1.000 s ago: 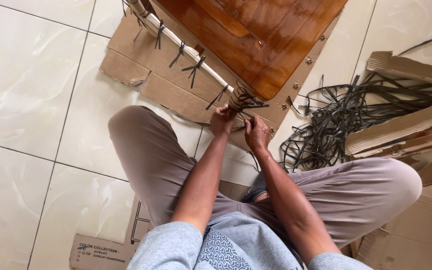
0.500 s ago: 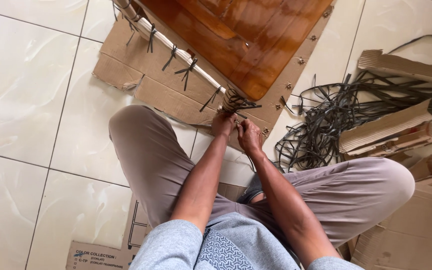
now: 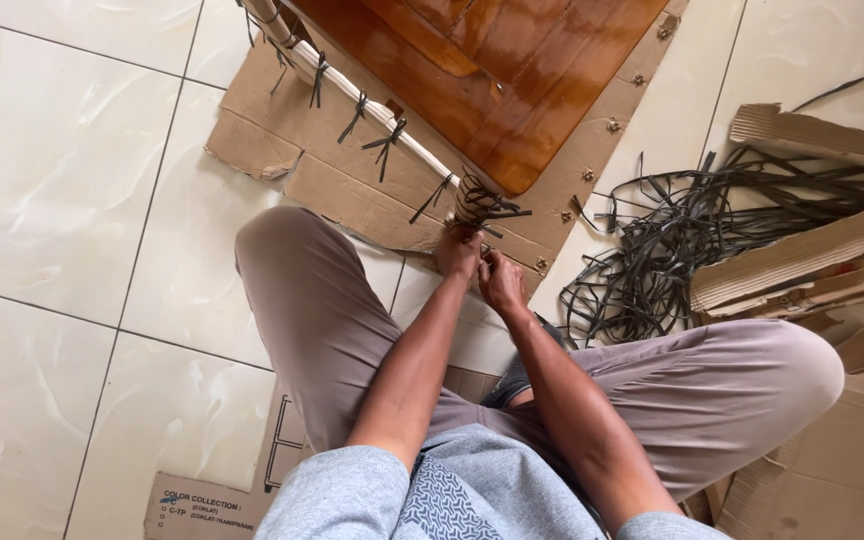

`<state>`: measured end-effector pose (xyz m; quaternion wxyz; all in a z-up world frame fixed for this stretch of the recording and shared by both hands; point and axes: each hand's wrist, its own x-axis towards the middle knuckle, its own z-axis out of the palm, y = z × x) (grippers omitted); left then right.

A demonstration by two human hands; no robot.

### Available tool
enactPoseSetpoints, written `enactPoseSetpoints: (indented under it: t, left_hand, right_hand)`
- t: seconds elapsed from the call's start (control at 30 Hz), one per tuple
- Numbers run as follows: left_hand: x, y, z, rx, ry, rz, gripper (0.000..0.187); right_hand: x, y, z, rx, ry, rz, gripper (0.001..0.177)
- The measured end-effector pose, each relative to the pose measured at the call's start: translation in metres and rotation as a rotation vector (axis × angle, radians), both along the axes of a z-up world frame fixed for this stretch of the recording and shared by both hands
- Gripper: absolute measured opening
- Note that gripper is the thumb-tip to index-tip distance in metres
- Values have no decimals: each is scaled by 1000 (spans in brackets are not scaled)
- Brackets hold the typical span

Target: Wrapping the legs of a wooden stool with protective plastic straps.

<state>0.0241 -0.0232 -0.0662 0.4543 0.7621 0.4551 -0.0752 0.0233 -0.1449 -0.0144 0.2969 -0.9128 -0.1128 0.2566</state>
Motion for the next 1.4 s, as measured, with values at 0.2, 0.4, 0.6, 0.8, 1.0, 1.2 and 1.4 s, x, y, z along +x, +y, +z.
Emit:
enactPoseSetpoints:
  t: [0.2,0.4,0.6,0.8,1.0,1.2,1.4]
  left_hand:
    - [-3,-5,16,82,-86,80,53]
    - [-12,-2,65,53,-361,406,27]
    - [-9,10,154,152,-645,580,41]
    - [-17,14,236,196,-1015,460,36]
    - [-24,16,305,117,-1191,314,33]
    - [-11,46,323,-46,-1205,233,41]
    - [-13,69,329,-90,-1161,195,50]
  right_hand:
    - [3,-1,3,-7,-25,-43,25]
    - [11,0,-4,144,-117,-107,20]
    - [39,3,-1,295,-223,-249,13]
    - [60,12,90,860,89,-582,13]
    - [88,7,169,971,60,-455,20]
    - [116,3,260,976,-121,-185,16]
    - [143,-10,316,908,-323,118,19]
